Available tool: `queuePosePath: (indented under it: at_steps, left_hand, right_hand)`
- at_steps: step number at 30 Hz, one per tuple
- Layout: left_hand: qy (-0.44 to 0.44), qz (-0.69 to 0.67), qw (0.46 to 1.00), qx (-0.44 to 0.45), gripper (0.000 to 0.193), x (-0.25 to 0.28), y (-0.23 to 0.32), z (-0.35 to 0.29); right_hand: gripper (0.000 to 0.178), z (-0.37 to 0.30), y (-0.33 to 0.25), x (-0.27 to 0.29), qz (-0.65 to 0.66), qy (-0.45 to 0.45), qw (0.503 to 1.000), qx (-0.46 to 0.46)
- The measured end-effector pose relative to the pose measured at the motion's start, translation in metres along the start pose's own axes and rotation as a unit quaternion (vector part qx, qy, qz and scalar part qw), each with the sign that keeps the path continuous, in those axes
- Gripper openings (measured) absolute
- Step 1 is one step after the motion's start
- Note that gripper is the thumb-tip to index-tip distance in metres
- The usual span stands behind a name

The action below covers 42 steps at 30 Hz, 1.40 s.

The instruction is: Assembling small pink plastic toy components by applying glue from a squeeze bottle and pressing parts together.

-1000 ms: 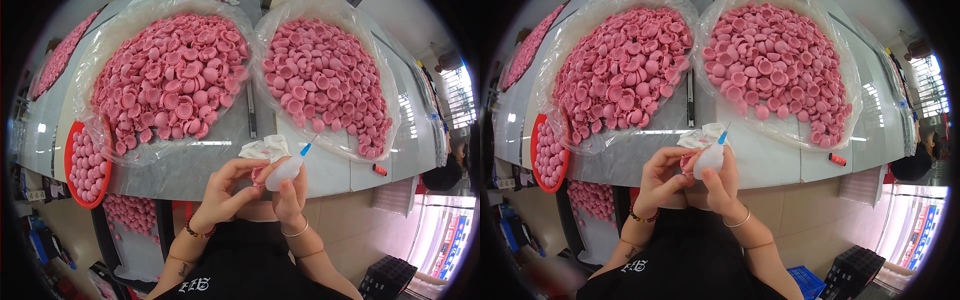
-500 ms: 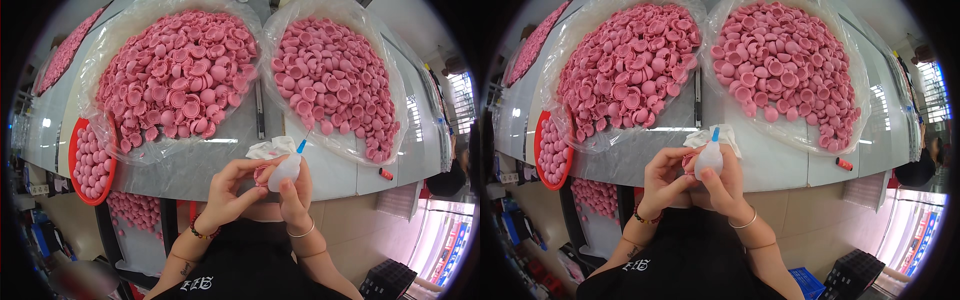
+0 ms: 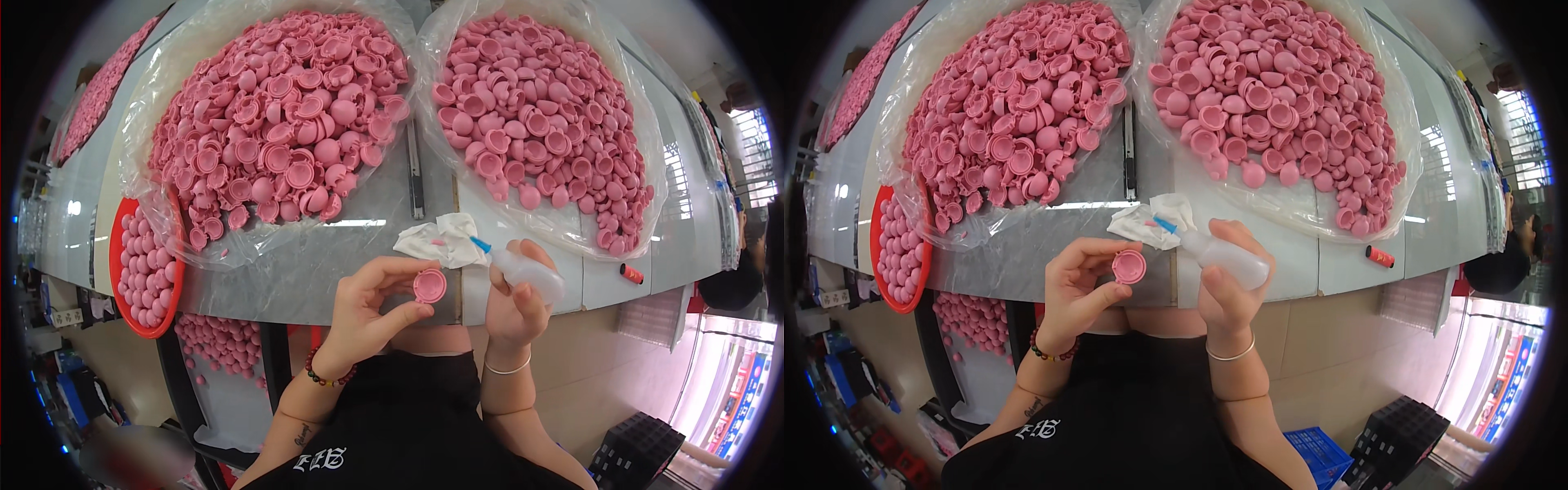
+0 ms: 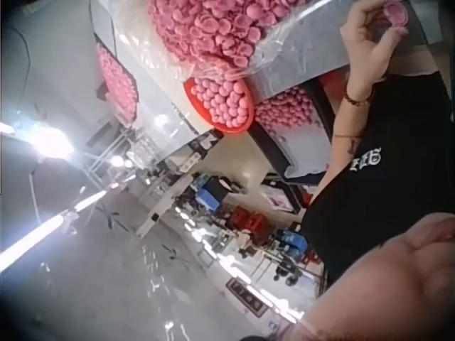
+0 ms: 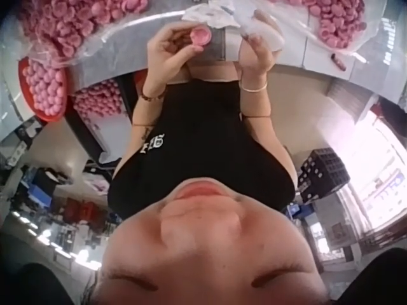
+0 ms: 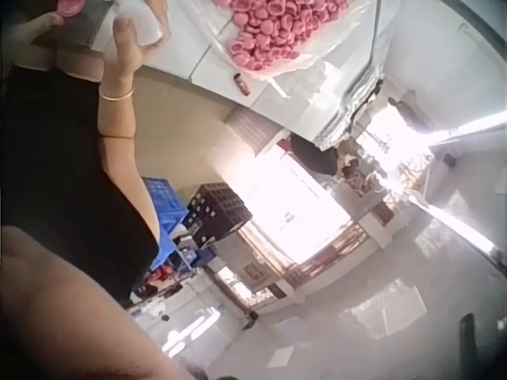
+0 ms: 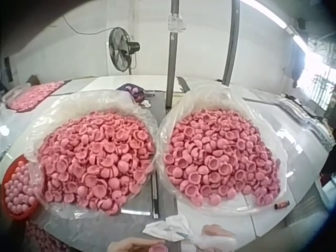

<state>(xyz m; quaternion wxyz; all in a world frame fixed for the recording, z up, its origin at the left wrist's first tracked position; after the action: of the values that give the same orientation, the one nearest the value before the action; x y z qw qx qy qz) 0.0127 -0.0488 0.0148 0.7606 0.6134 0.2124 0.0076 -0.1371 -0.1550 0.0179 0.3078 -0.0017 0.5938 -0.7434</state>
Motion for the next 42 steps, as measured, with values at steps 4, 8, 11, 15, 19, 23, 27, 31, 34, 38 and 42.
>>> queuePosePath:
  at_steps: [4, 8, 11, 15, 19, 23, 27, 31, 34, 38, 42]
  left_hand:
    - [-0.016, 0.023, 1.000, 0.008, 0.043, 0.000, -0.001, 0.000]
    - [-0.002, 0.025, 1.000, -0.007, 0.039, 0.000, 0.000, 0.001]
    - [-0.008, 0.035, 0.999, -0.009, 0.039, -0.001, -0.001, 0.000]
    - [-0.009, 0.052, 0.999, -0.013, 0.039, 0.000, -0.001, 0.000]
    - [-0.013, 0.052, 0.998, -0.014, 0.038, -0.002, 0.000, 0.001]
    - [-0.009, 0.052, 0.998, -0.015, 0.038, 0.000, -0.001, 0.001]
    - [-0.017, 0.062, 0.998, -0.020, 0.038, -0.001, -0.001, 0.001]
    - [-0.010, 0.056, 0.998, -0.017, 0.037, 0.000, -0.001, 0.000]
    - [-0.010, 0.057, 0.998, -0.020, 0.037, -0.001, 0.000, 0.000]
    - [-0.016, 0.067, 0.997, -0.025, 0.037, -0.001, 0.000, 0.001]
    - [-0.031, 0.073, 0.997, -0.004, 0.040, -0.001, 0.001, 0.000]
  right_hand:
    - [0.044, -0.006, -0.007, -0.010, -0.044, 0.055, 0.995, 0.064]
    - [0.049, -0.014, -0.005, -0.013, -0.114, 0.039, 0.991, 0.056]
    - [0.051, -0.015, -0.006, -0.011, -0.131, 0.083, 0.987, 0.045]
    - [0.050, -0.013, -0.006, -0.016, -0.136, 0.024, 0.989, 0.054]
    - [0.050, -0.013, -0.008, -0.017, -0.146, 0.020, 0.988, 0.057]
    - [0.050, -0.013, -0.006, -0.017, -0.162, 0.020, 0.985, 0.058]
    - [0.051, -0.014, -0.006, -0.014, -0.135, 0.053, 0.986, 0.076]
    - [0.052, -0.013, -0.007, -0.019, -0.171, 0.046, 0.981, 0.073]
    - [0.053, -0.012, -0.010, -0.023, -0.191, 0.040, 0.978, 0.071]
    - [0.052, -0.016, -0.006, -0.011, -0.121, 0.080, 0.985, 0.090]
    - [0.050, -0.017, -0.005, -0.011, -0.137, 0.080, 0.983, 0.089]
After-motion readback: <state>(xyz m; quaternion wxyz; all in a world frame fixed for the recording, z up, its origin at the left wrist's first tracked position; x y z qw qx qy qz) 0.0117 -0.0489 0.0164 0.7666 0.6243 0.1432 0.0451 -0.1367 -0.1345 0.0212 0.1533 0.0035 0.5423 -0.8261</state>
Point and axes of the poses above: each hand's wrist, its own z-axis towards the middle knuckle, its own x-axis out of the back of the hand, y = z × x, the point moved 5 cm from there along z, towards the middle knuckle, and after that the axes turned 6 degrees about -x, right-handed, at the moved point
